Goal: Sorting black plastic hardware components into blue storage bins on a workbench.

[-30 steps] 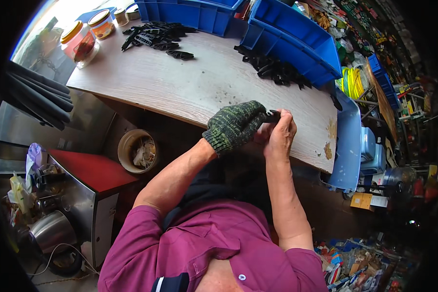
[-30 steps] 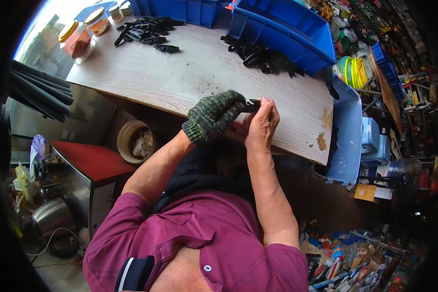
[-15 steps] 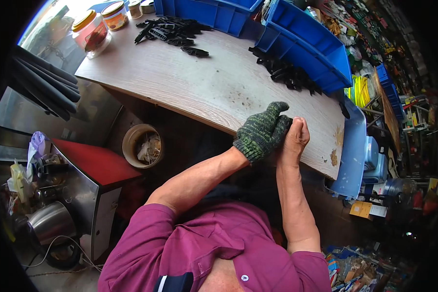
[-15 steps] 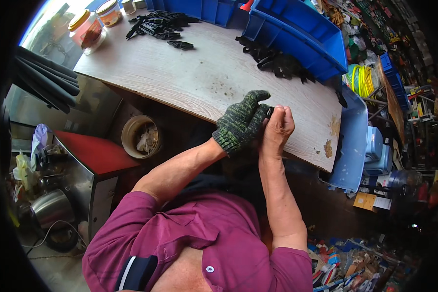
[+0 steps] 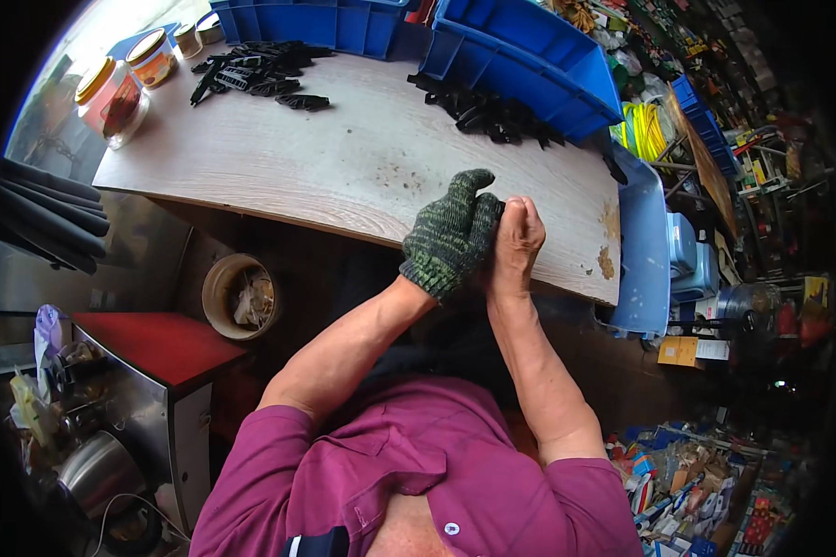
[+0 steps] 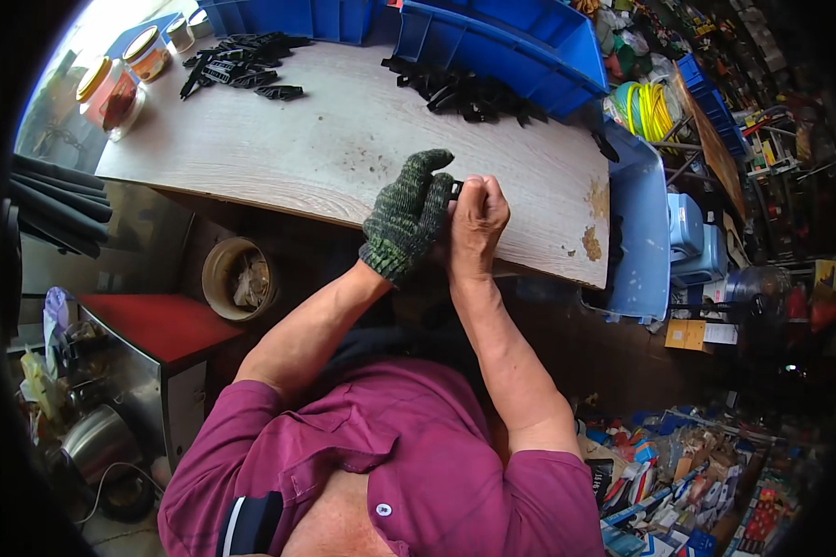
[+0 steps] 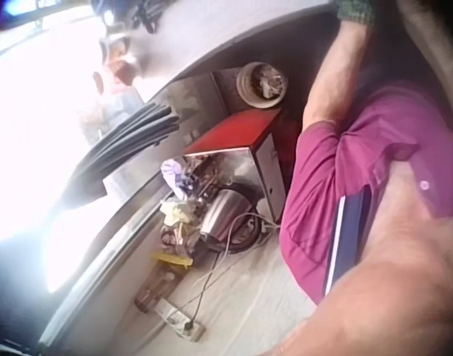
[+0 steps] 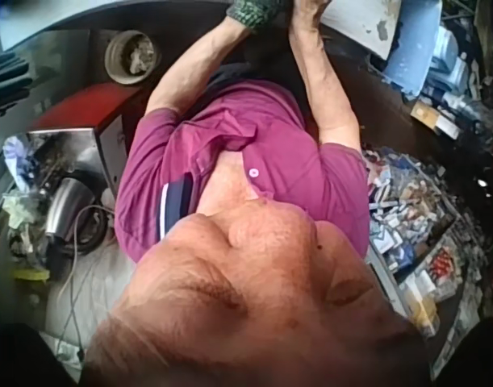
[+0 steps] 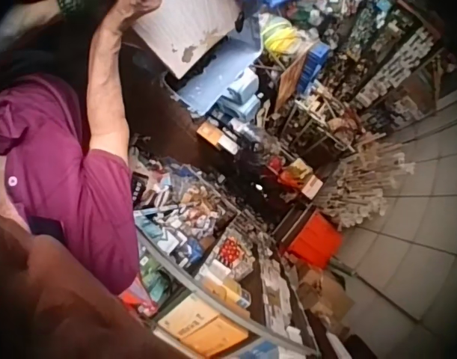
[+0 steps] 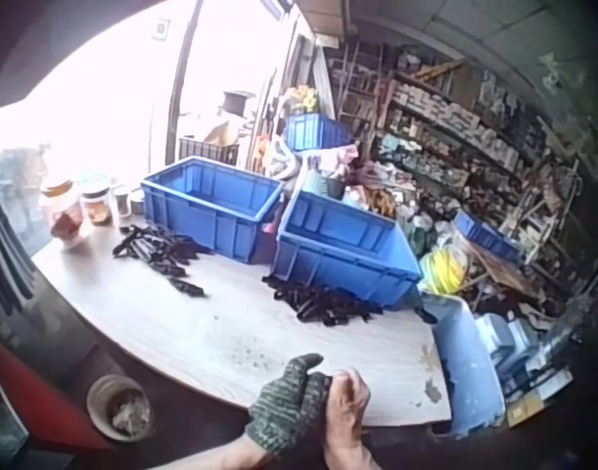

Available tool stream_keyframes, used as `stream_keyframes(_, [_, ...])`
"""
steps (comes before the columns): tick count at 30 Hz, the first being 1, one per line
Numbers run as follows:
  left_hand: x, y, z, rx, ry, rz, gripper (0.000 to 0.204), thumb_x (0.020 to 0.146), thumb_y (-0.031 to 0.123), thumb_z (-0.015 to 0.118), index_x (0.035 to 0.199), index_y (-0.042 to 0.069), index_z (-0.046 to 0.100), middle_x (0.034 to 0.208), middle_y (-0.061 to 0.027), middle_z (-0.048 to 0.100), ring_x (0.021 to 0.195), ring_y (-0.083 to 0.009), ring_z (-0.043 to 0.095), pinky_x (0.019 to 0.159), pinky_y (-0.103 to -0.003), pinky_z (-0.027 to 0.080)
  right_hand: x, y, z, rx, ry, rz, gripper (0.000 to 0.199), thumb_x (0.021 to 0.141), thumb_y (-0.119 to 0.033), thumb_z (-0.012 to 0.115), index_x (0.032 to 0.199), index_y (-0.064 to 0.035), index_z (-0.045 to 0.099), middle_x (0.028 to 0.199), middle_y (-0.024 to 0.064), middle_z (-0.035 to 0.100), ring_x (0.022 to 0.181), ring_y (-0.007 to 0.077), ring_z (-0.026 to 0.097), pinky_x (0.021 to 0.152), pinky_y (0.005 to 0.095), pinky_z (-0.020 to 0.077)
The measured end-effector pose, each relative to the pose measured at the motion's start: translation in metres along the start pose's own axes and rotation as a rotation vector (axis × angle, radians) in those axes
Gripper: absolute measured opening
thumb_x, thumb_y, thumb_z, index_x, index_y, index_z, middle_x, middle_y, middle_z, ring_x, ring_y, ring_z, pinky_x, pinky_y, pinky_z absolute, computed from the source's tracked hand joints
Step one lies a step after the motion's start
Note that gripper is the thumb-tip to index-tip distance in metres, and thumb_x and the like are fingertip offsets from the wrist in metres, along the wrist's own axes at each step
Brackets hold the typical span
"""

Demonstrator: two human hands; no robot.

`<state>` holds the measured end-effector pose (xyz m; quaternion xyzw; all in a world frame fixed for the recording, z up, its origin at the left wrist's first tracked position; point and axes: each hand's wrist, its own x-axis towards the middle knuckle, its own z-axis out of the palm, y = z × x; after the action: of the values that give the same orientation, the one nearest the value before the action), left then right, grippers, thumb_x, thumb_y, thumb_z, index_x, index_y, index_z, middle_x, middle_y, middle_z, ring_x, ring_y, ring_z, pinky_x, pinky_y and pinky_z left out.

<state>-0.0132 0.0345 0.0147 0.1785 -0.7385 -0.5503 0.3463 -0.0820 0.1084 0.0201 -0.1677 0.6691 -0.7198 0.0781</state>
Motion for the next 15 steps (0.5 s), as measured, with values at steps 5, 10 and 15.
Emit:
stream_keyframes(5, [0.001,0.0,-0.007,-0.051,-0.094,0.013,0.03,0.099,0.013,0.054,0.127,0.003,0.055,0.099,-0.0189,0.07,0.088,-0.0324,0.07,0.077,-0.04,0.054,0.001,0.001,-0.002,0.013,-0.023,-0.006,0.029,0.098,-0.02,0.05,0.071,-0.0107,0.045,0.065,-0.0041,0.037,0.06,0.0061,0.037,0.054,0.0265,0.0339])
stream_keyframes(10, [0.021,-0.015,-0.052,0.335,-0.016,0.443,0.034,0.092,0.017,0.061,0.124,0.005,0.06,0.111,-0.0201,0.067,0.107,-0.0376,0.063,0.088,-0.047,0.05,0.001,-0.012,-0.005,0.089,0.001,0.214,0.032,0.097,-0.026,0.051,0.069,-0.0117,0.046,0.055,-0.0026,0.031,0.048,0.0114,0.039,0.049,0.032,0.0424])
stream_keyframes(15, [0.089,-0.06,-0.15,1.072,0.209,0.388,0.035,0.088,0.018,0.061,0.122,0.011,0.064,0.127,-0.0158,0.061,0.121,-0.0417,0.053,0.095,-0.054,0.047,0.05,-0.015,-0.039,0.2,0.225,0.386,0.035,0.095,-0.035,0.05,0.073,-0.0098,0.041,0.049,0.0003,0.027,0.038,0.0176,0.039,0.054,0.0535,0.0589])
